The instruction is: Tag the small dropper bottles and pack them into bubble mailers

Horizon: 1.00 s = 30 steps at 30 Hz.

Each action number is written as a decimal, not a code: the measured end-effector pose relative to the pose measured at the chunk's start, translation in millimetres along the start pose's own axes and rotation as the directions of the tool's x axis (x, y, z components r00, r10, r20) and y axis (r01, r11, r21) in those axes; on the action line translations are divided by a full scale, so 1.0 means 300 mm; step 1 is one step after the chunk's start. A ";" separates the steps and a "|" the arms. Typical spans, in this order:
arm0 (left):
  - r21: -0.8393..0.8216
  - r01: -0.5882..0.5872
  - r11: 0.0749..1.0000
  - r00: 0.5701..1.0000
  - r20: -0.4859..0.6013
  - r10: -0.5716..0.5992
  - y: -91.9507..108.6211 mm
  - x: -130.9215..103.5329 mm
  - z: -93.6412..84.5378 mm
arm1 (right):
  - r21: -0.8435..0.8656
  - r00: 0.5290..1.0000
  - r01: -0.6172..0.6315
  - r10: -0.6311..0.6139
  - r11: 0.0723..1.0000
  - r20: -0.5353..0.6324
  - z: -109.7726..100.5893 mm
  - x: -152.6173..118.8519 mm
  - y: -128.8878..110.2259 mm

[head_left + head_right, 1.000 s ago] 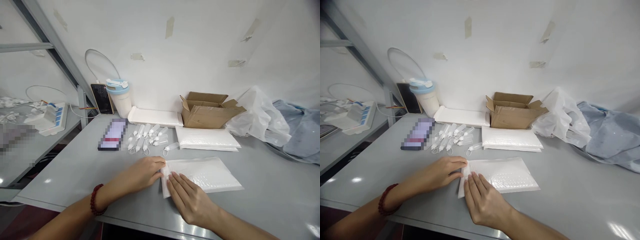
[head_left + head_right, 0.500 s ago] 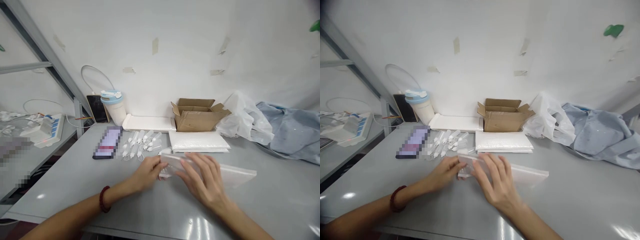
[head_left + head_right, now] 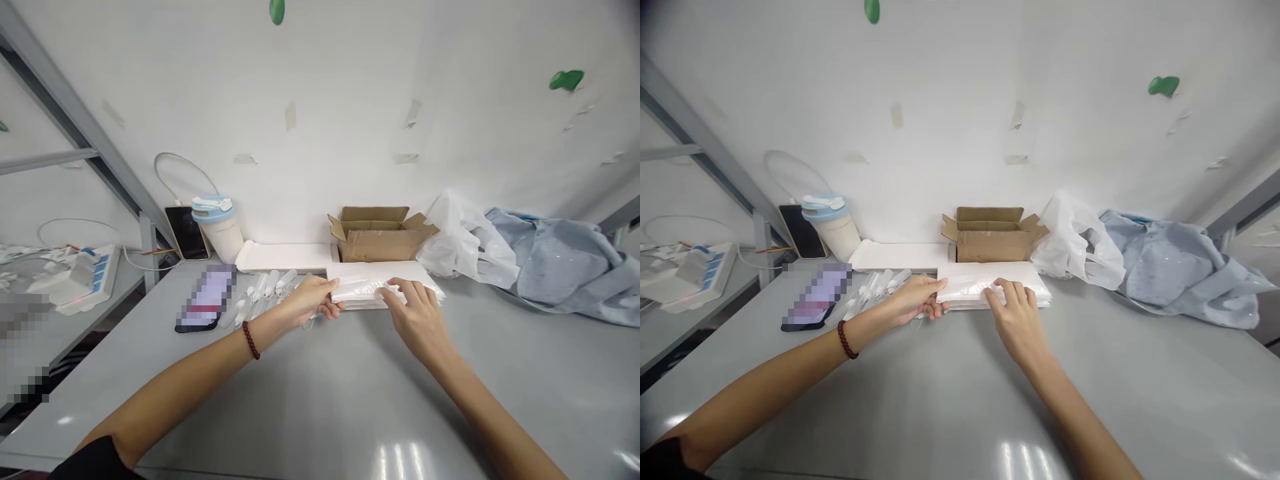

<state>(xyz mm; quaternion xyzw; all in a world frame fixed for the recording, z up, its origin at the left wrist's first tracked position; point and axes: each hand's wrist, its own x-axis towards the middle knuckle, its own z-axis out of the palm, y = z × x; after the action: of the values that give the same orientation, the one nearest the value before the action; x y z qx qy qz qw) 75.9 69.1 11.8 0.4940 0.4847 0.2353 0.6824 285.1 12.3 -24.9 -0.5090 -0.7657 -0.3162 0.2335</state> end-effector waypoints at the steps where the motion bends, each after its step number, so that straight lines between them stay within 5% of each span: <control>1: 0.073 -0.003 0.997 1.000 -0.007 0.003 0.007 -0.004 -0.012 | 0.001 1.000 -0.009 0.009 1.000 0.001 0.004 0.000 0.008; 4: 0.492 -0.159 0.856 0.966 -0.101 0.237 0.026 0.003 -0.093 | -0.015 0.999 -0.032 0.032 0.999 -0.016 0.009 0.003 0.018; 6: 0.807 -0.271 0.524 0.811 -0.101 0.576 0.038 0.025 -0.177 | -0.044 0.999 -0.043 0.042 0.998 -0.024 0.009 0.006 0.016; 7: 0.889 -0.274 0.366 0.763 -0.031 0.646 0.044 0.040 -0.222 | -0.056 0.999 -0.044 0.043 0.997 -0.023 0.009 0.007 0.013; 9: 0.963 -0.241 0.121 0.753 0.107 0.650 0.052 0.074 -0.303 | -0.068 0.999 -0.038 0.037 0.997 -0.018 0.011 0.006 0.009; 11: 0.972 -0.234 0.005 0.787 0.186 0.588 0.055 0.106 -0.359 | -0.067 0.999 -0.025 0.023 0.997 -0.031 0.016 0.004 0.008; 14: 0.967 -0.253 -0.025 0.815 0.227 0.533 0.053 0.139 -0.390 | -0.070 0.999 -0.016 0.013 0.997 -0.050 0.025 0.000 0.014; 21: 0.950 -0.300 -0.091 0.785 0.300 0.542 0.050 0.133 -0.366 | -0.050 0.997 -0.074 0.073 0.996 -0.012 0.032 -0.007 0.037; 30: 0.968 -0.216 -0.127 0.796 0.250 0.551 0.060 0.117 -0.364 | -0.045 0.997 -0.080 0.080 0.996 -0.009 0.026 -0.005 0.038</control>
<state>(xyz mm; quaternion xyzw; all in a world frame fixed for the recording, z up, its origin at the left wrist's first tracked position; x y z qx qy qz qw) -4.3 153.0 8.5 0.9064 0.4140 0.0796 -0.0258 295.9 20.0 -28.4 -0.5433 -0.7366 -0.3255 0.2373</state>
